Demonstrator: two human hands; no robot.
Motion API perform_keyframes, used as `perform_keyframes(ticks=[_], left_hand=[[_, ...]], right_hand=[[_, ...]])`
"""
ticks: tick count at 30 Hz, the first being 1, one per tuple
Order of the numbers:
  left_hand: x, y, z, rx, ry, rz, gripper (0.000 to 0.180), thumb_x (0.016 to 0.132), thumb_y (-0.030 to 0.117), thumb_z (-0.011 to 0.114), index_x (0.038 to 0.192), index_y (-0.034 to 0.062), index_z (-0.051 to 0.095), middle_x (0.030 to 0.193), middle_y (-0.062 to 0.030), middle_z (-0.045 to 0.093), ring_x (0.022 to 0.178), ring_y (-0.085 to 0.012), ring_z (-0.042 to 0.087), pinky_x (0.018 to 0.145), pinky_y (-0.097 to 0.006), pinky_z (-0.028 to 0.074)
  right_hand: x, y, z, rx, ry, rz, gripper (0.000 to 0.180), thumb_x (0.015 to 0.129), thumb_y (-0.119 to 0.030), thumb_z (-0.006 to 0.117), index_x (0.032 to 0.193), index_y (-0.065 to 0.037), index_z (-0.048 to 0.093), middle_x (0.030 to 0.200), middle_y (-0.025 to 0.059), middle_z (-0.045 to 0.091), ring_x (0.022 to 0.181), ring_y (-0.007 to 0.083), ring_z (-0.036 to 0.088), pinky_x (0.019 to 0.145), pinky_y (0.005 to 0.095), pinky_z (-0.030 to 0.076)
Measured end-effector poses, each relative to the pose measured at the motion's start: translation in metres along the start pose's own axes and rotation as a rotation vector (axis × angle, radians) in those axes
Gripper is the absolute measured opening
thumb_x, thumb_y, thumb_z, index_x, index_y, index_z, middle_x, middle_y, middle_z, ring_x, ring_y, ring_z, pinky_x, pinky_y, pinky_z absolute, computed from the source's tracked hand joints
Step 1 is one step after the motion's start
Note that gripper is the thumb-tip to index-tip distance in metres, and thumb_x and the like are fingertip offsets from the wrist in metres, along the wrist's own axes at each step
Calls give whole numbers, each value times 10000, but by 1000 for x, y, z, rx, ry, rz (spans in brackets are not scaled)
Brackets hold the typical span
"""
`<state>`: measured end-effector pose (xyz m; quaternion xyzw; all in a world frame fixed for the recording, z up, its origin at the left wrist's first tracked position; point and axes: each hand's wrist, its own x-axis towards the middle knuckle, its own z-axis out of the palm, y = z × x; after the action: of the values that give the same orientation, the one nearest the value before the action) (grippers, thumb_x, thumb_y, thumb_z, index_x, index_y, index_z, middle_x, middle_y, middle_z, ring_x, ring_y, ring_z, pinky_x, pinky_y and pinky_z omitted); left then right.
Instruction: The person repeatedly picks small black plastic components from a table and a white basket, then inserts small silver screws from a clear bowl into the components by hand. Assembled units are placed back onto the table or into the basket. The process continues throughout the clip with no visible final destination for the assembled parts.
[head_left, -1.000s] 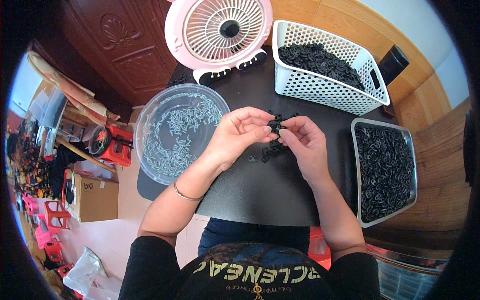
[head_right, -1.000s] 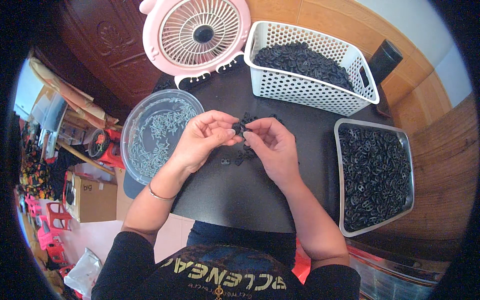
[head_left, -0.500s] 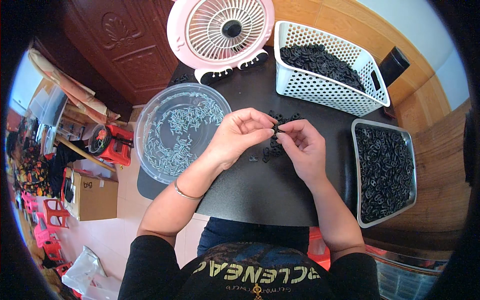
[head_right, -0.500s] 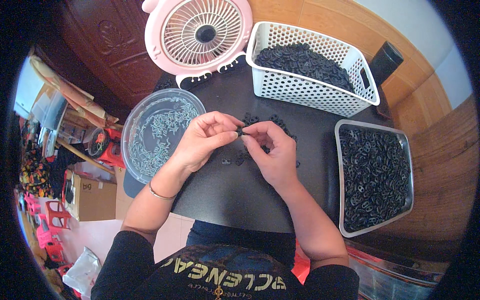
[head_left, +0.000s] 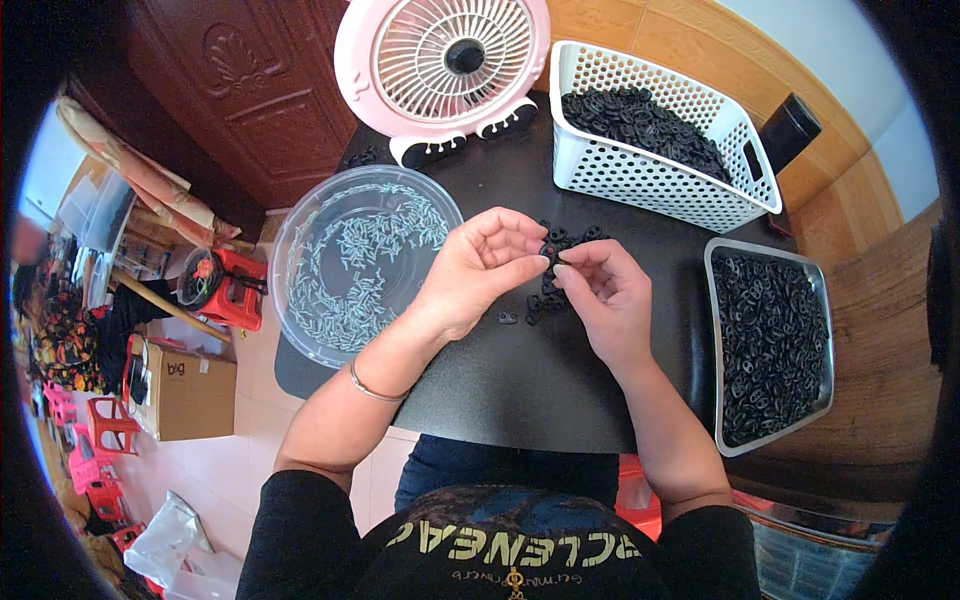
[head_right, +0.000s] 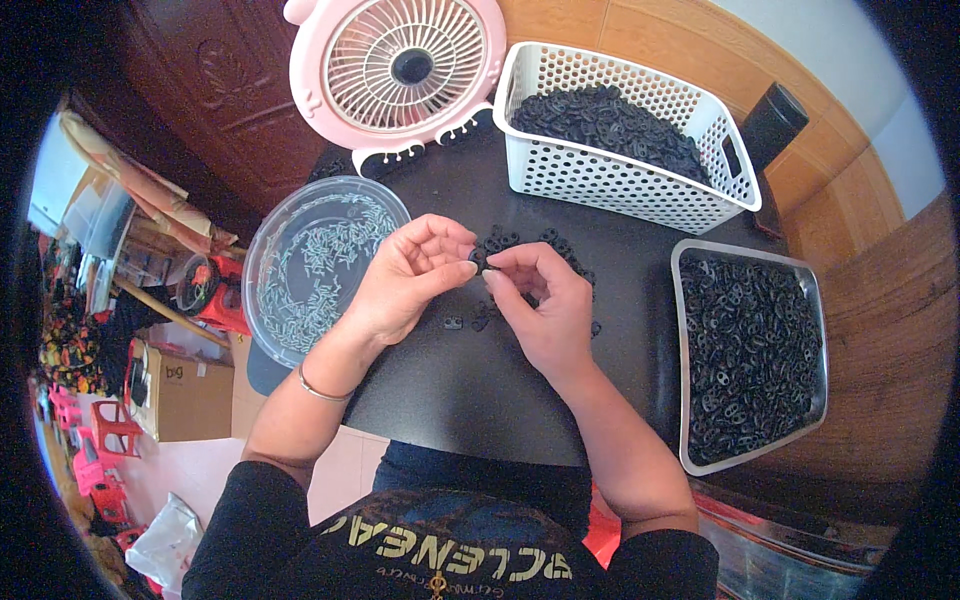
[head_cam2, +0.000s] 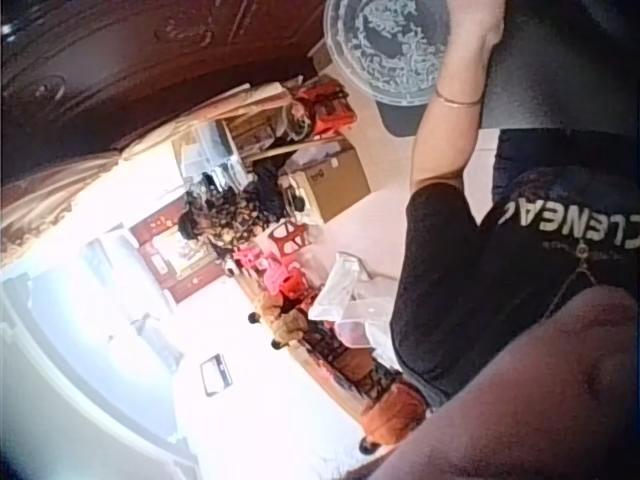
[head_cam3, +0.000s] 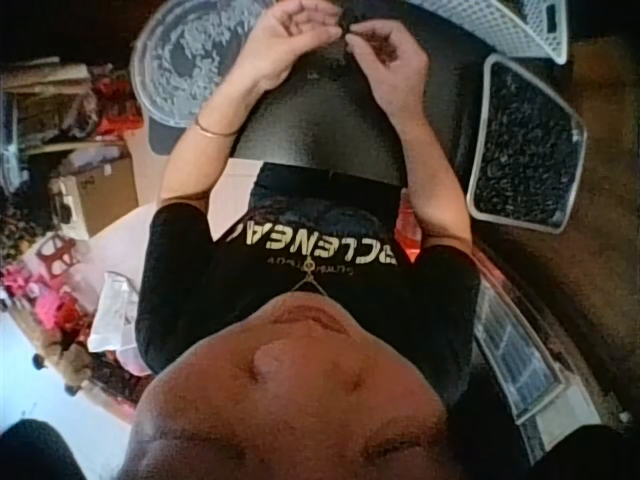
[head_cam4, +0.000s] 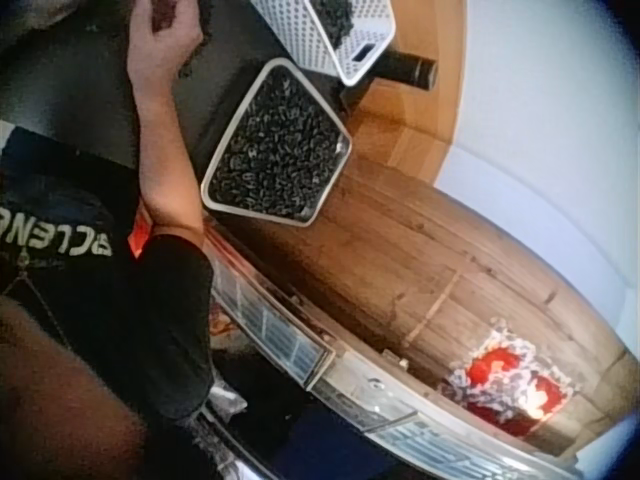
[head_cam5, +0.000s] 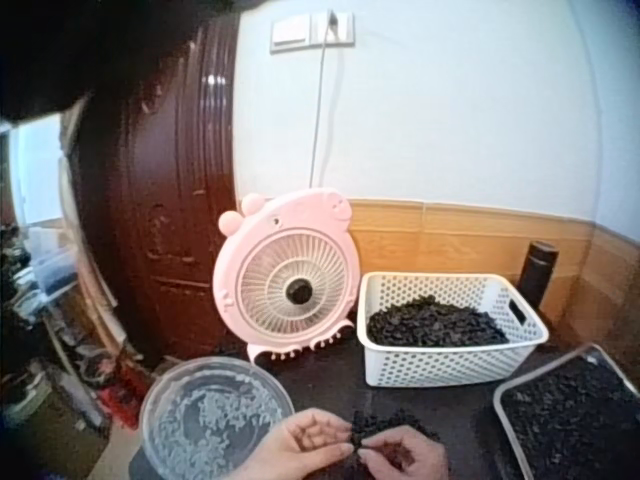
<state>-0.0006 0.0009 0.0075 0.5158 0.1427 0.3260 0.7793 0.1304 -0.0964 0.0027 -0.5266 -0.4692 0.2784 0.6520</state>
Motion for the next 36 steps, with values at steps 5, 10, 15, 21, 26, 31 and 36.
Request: perform_keyframes(ticks=[5,10,15,21,26,31,36], left_hand=[[-2,7,6,27,50,-66,213,778,-46,580,975,8,519,861,-30,585,756,-85,579,713,-212,487],[-2,6,3,78,19,-31,192,789,-30,577,971,4,527,859,-34,586,767,-84,581,720,-215,490],[-1,3,3,42,26,11,194,791,-26,578,976,1,525,870,-42,590,789,-85,587,736,-220,491],[-1,2,4,16,29,-20,217,787,-37,579,989,5,511,841,-42,589,768,-95,595,721,-221,496],[-1,0,5,42,21,-4,259,785,-40,583,1017,13,479,810,-42,592,762,-98,598,707,-220,501],[-2,0,5,14,16,-16,222,781,-35,593,981,11,507,810,-39,598,756,-93,596,691,-210,497],[-2,-1,6,28,16,-10,145,783,-26,597,915,11,550,814,-41,609,742,-82,592,674,-198,489]], right_hand=[[2,2,-2,73,0,60,115,788,14,588,895,7,549,812,32,583,718,77,570,646,197,463],[2,0,-1,124,1,74,115,793,7,587,901,0,545,829,33,582,731,77,571,657,194,466],[1,-2,-2,124,-10,106,115,799,3,584,906,-1,542,828,29,577,734,77,569,665,198,469],[2,-1,-1,161,25,84,129,799,8,580,918,-5,532,825,25,573,739,75,565,673,199,468],[1,-2,2,158,25,81,148,800,2,584,934,-9,522,829,28,578,748,74,557,677,204,466],[1,0,-1,168,23,99,134,799,-1,587,920,-11,529,833,30,581,731,75,552,667,211,460],[1,2,-1,195,18,108,119,796,-5,596,897,-15,536,821,32,587,721,73,552,656,206,457]])
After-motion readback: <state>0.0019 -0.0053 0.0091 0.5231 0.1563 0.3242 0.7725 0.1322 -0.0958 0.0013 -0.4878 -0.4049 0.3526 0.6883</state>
